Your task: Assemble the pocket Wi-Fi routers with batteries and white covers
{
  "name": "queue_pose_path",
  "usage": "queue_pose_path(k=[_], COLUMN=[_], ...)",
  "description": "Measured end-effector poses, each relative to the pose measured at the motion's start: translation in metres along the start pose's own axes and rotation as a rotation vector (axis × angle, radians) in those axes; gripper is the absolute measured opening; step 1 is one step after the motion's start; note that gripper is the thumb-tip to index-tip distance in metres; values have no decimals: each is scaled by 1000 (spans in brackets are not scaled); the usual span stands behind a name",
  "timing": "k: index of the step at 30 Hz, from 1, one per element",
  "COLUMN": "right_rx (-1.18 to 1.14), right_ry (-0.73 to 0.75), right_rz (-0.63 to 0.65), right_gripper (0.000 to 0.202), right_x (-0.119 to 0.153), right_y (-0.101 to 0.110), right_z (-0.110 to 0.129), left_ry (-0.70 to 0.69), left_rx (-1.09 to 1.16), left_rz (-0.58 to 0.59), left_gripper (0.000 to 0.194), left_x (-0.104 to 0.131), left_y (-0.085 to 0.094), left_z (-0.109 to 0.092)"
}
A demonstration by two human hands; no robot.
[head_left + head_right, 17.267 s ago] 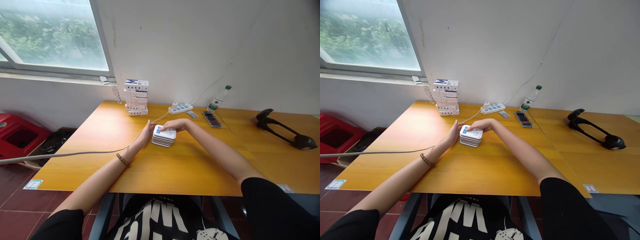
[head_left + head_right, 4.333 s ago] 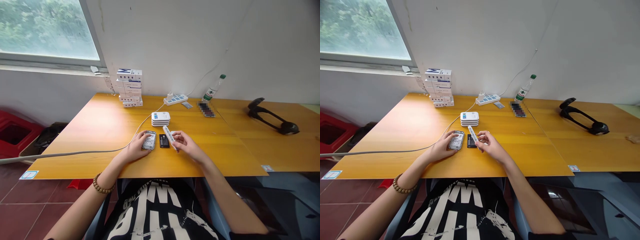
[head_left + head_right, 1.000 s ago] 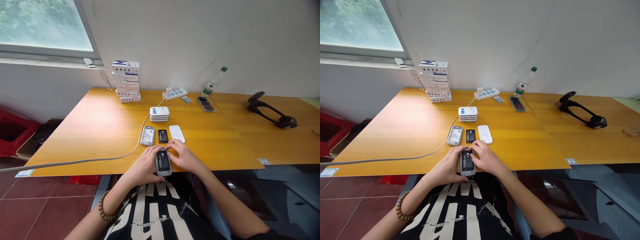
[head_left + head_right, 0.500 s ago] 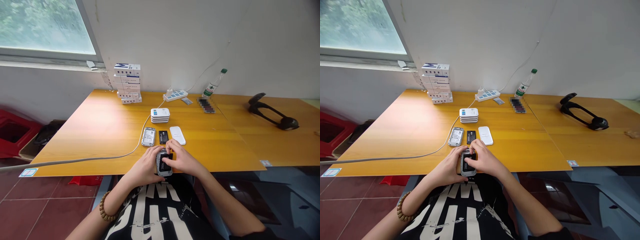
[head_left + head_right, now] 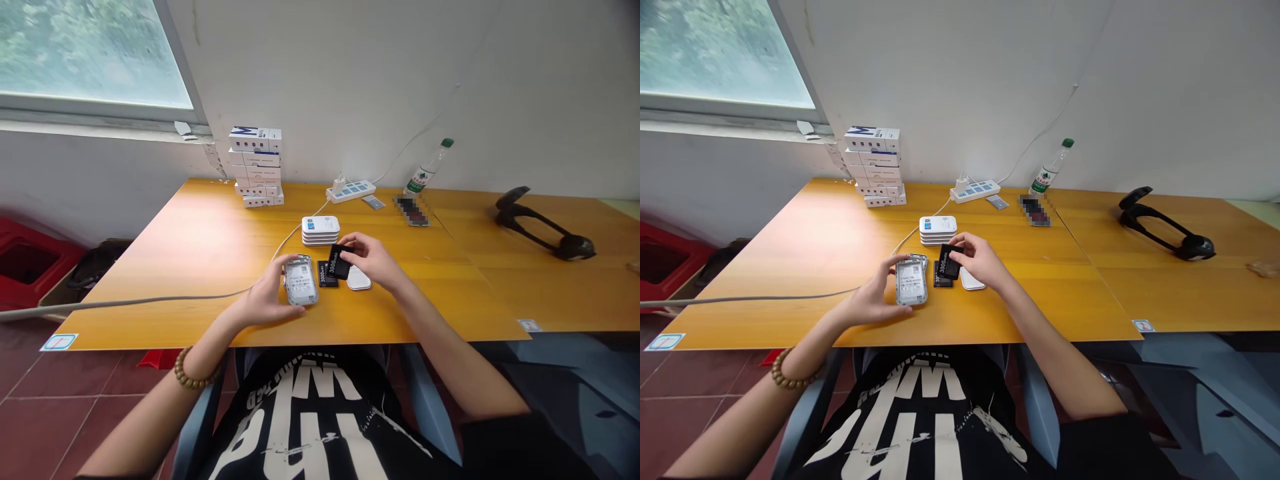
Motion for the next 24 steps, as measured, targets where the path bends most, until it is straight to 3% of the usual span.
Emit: queue_pose_path(k=[4, 9, 13, 18, 24], right_rx=[140, 411, 624, 759, 777], right_ry=[-63, -37, 89, 85, 115], right_rz=[116, 102, 172, 345, 338], right_gripper=[15, 16, 25, 75, 75], right_x=[-38, -40, -28, -14, -9], right_y=[-17, -27, -30, -35, -38], right_z=[-31, -44, -36, -34, -34], left_ry=[-31, -37, -25, -40, -34], left_rx=[-60, -72, -83, -155, -185], left_rz=[61, 164, 206, 236, 204], left_gripper=[108, 109, 103, 100, 103], left_x=[-29, -46, -45, -47, -50], left_y=[22, 20, 16, 14, 9], left_z=[31, 52, 55, 47, 49])
Point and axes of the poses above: each hand's wrist, its own x-axis away from the middle knuckle, its own y-axis out of the back of the hand, z = x × y, the point moved 6 cm from there along -x, towards the middle knuckle, and after that the axes turned 4 degrees about -y, right-handed, at the moved point
